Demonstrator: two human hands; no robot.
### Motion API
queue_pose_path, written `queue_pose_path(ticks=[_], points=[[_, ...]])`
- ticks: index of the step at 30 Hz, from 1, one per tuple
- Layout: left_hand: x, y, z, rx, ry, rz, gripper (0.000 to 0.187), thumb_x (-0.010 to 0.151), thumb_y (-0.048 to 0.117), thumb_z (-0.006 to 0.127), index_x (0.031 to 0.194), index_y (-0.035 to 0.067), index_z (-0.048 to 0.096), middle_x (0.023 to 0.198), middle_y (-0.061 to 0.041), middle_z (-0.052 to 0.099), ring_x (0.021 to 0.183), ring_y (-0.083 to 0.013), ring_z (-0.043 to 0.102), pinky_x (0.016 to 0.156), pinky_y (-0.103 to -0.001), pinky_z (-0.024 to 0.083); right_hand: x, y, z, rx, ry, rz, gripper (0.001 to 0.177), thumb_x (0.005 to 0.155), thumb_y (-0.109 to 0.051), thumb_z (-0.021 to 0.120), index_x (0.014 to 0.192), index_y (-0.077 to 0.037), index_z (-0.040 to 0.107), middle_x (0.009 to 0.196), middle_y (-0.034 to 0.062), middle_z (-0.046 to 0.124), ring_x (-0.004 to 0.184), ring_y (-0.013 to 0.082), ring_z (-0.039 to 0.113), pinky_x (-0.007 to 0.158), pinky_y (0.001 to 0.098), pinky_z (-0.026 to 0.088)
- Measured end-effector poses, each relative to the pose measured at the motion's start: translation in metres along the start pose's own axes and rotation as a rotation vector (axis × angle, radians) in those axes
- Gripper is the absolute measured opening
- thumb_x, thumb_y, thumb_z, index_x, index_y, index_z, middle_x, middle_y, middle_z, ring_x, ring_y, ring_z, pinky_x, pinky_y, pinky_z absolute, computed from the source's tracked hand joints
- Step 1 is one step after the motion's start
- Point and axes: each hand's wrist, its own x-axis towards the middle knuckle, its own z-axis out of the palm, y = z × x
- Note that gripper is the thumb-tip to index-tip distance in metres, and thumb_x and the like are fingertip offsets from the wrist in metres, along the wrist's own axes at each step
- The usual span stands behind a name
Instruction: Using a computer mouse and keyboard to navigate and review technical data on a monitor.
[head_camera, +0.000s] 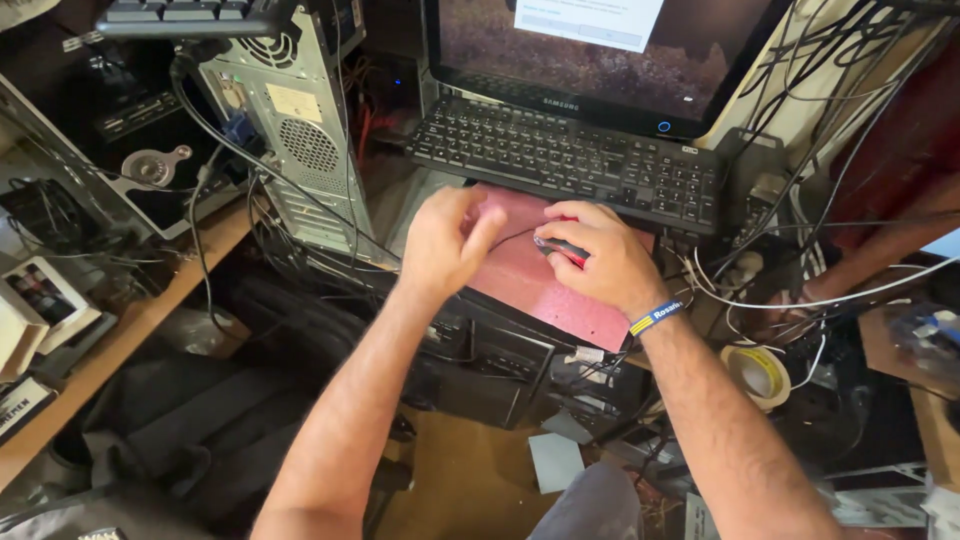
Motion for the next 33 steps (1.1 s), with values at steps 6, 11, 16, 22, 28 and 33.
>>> queue_pose_path(ticks=[6,11,16,22,28,33], points=[[0.047,0.003,0.026,-0.110,0.399,-0.184,0.036,0.100,0.043,0.061,0.109,0.008,0.065,0.094,-0.014,0.062,0.086,-0.0352,0.067,0.079,-0.043,0.055,0.001,-0.002,-0.001,-0.009,0.009,-0.002,0.029,0.079,-0.014,0.078,0.108,-0.016,0.074,0.127,0.0116,0.069,0.110,0.0384,0.067,0.095,0.0474,0.053],[0.057,-0.023,0.071,0.174,0.523,-0.271,0.058,0.100,0.058,0.055,0.138,0.015,0.052,0.136,-0.009,0.053,0.127,-0.0299,0.056,0.103,-0.049,0.046,-0.001,0.000,0.000,-0.002,0.002,0.013,0.029,0.080,-0.016,0.077,0.109,-0.019,0.076,0.126,0.0089,0.069,0.109,0.0361,0.067,0.094,0.0451,0.054],[0.048,-0.025,0.079,0.235,0.549,-0.338,0.068,0.098,0.060,0.055,0.144,0.010,0.046,0.143,-0.018,0.049,0.132,-0.0365,0.052,0.107,-0.052,0.043,-0.001,-0.004,-0.002,-0.001,0.005,0.022,0.030,0.080,-0.016,0.078,0.109,-0.018,0.076,0.127,0.0095,0.069,0.111,0.0364,0.066,0.094,0.0454,0.054],[0.047,-0.043,0.092,0.194,0.579,-0.485,0.074,0.096,0.060,0.059,0.148,0.010,0.042,0.146,-0.018,0.047,0.135,-0.0395,0.050,0.105,-0.058,0.044,0.000,-0.001,0.000,-0.044,0.045,0.004,0.035,0.081,-0.016,0.078,0.116,-0.017,0.074,0.126,0.0088,0.069,0.110,0.0342,0.067,0.095,0.0439,0.054],[0.046,-0.045,0.090,0.148,0.595,-0.598,0.081,0.094,0.063,0.061,0.150,0.009,0.040,0.152,-0.020,0.042,0.142,-0.0419,0.043,0.109,-0.060,0.042,-0.001,-0.001,-0.001,-0.033,0.032,0.011,0.037,0.079,-0.015,0.080,0.116,-0.016,0.074,0.125,0.0087,0.070,0.110,0.0338,0.067,0.096,0.0445,0.053],[0.047,-0.048,0.089,0.120,0.602,-0.664,0.085,0.093,0.064,0.061,0.152,0.008,0.037,0.155,-0.025,0.037,0.145,-0.0489,0.037,0.110,-0.063,0.039,-0.001,-0.001,0.000,0.003,0.017,-0.020,0.033,0.080,-0.016,0.079,0.113,-0.017,0.075,0.125,0.0086,0.070,0.109,0.0350,0.067,0.095,0.0454,0.053]])
